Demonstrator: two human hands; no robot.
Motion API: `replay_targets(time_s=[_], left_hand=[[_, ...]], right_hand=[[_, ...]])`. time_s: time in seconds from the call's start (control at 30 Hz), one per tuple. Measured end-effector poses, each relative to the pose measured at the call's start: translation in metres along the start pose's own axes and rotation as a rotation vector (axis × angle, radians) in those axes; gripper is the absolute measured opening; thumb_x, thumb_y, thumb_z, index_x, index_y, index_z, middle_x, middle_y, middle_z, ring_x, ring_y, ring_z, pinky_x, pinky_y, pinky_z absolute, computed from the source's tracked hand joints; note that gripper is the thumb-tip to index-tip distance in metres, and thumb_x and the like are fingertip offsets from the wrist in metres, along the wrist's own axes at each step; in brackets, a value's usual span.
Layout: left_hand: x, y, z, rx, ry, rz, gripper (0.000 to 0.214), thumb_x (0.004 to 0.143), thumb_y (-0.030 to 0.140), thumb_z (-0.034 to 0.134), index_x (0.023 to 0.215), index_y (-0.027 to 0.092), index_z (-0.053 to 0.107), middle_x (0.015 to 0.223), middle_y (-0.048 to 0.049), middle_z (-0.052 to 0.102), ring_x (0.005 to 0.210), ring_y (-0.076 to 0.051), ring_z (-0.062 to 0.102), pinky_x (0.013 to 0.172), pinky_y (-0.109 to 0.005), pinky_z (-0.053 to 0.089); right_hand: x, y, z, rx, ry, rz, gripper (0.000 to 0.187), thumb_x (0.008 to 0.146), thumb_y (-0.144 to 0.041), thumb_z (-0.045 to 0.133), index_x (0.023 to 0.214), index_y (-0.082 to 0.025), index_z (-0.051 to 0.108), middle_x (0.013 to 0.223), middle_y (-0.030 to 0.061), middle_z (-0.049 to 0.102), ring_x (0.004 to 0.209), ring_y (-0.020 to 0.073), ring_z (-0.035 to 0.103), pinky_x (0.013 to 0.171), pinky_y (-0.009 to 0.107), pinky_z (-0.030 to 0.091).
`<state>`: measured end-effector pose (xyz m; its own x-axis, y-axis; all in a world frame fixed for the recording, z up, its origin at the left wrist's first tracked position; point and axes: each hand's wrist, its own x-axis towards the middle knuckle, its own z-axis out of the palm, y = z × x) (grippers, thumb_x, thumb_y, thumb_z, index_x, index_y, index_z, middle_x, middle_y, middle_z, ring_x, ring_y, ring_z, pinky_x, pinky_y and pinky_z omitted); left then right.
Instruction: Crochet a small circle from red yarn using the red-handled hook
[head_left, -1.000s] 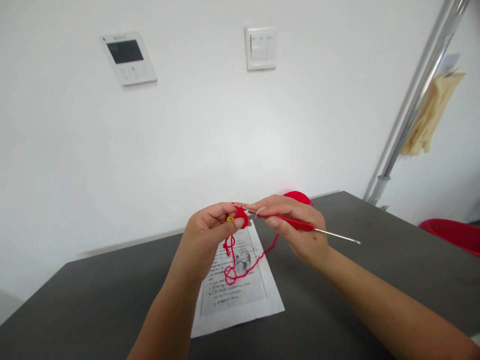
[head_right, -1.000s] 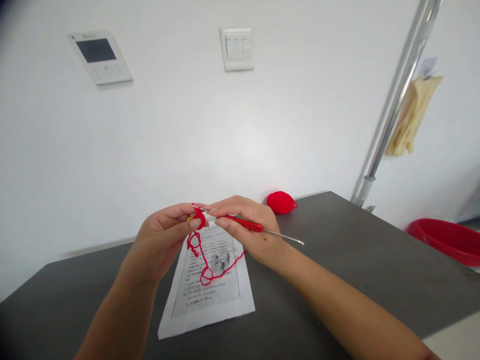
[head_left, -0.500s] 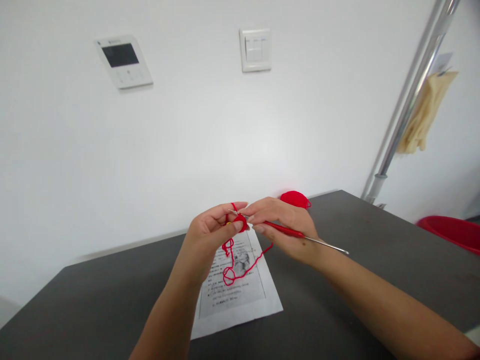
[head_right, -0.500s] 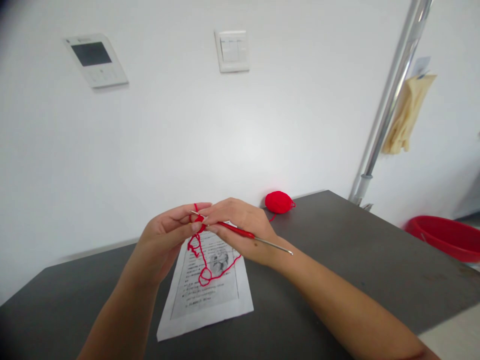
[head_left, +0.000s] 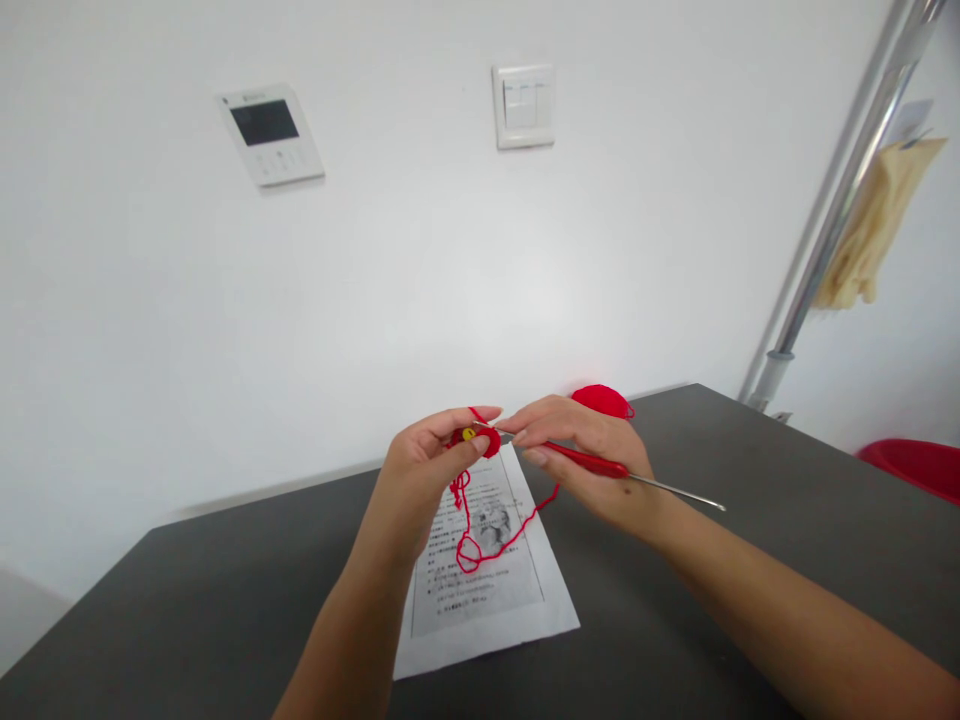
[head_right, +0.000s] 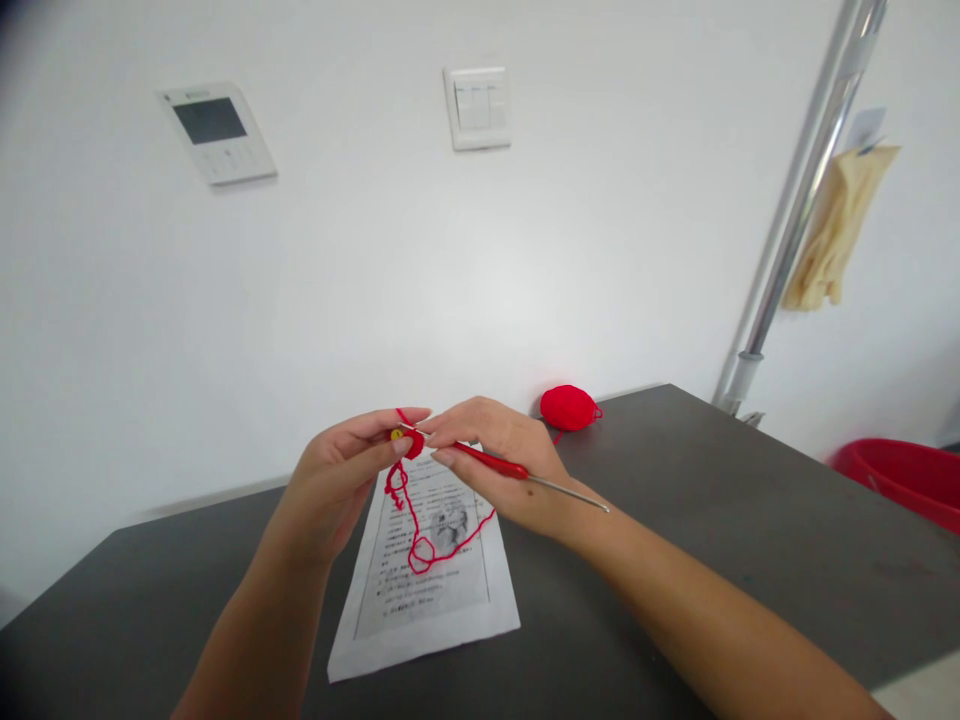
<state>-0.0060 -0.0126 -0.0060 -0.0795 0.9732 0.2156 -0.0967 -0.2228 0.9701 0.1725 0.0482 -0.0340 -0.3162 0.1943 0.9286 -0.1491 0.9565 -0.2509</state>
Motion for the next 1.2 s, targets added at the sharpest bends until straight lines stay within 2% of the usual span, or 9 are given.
replay_targets(time_s=[0.13,0.37,0.6,0.97,1.2], left_hand=[[0.0003,-0.0011,0.0002,-0.004,-0.014,-0.002,0.013,0.071,0.022,0.080,0.084,0.022,0.082,0.080,-0.0017,0.079,0.082,-0.015,0.069,0.080,-0.025,0.050],[-0.0004,0.0005,-0.0021,0.002,-0.016,-0.010,0.011,0.073,0.023,0.078,0.084,0.022,0.082,0.080,-0.0022,0.079,0.079,-0.016,0.069,0.078,-0.026,0.051],[0.0018,-0.0027,-0.0021,0.004,0.012,-0.038,0.022,0.068,0.026,0.084,0.089,0.021,0.082,0.076,-0.0026,0.077,0.076,-0.016,0.066,0.078,-0.028,0.048],[-0.0016,-0.0009,0.0022,0.000,0.017,-0.031,0.032,0.065,0.023,0.085,0.097,0.021,0.082,0.071,0.0011,0.069,0.069,-0.011,0.060,0.072,-0.025,0.045],[-0.0032,0.0045,0.0056,-0.017,0.013,-0.028,0.034,0.060,0.021,0.086,0.094,0.018,0.080,0.070,0.0003,0.067,0.071,-0.014,0.060,0.074,-0.029,0.047]], right_hand=[[0.0006,0.0004,-0.0010,0.004,0.025,0.021,0.014,0.091,-0.011,0.064,0.099,-0.020,0.071,0.101,0.0084,0.078,0.097,0.0160,0.074,0.086,0.030,0.062],[-0.0024,0.0027,0.0001,0.079,0.067,0.122,0.012,0.091,-0.013,0.066,0.097,-0.022,0.072,0.100,0.0068,0.078,0.095,0.0164,0.075,0.084,0.029,0.061],[-0.0043,0.0013,0.0004,0.104,0.074,0.179,0.011,0.090,-0.016,0.068,0.096,-0.025,0.073,0.100,0.0042,0.079,0.094,0.0167,0.075,0.082,0.030,0.061],[0.0010,0.0006,-0.0003,0.025,0.001,0.031,0.007,0.090,-0.016,0.069,0.095,-0.021,0.068,0.101,0.0068,0.077,0.095,0.0159,0.074,0.083,0.029,0.062],[0.0034,0.0002,-0.0028,-0.113,-0.052,-0.152,0.021,0.094,-0.009,0.060,0.110,-0.020,0.068,0.108,0.0106,0.077,0.106,0.0175,0.072,0.090,0.031,0.060]])
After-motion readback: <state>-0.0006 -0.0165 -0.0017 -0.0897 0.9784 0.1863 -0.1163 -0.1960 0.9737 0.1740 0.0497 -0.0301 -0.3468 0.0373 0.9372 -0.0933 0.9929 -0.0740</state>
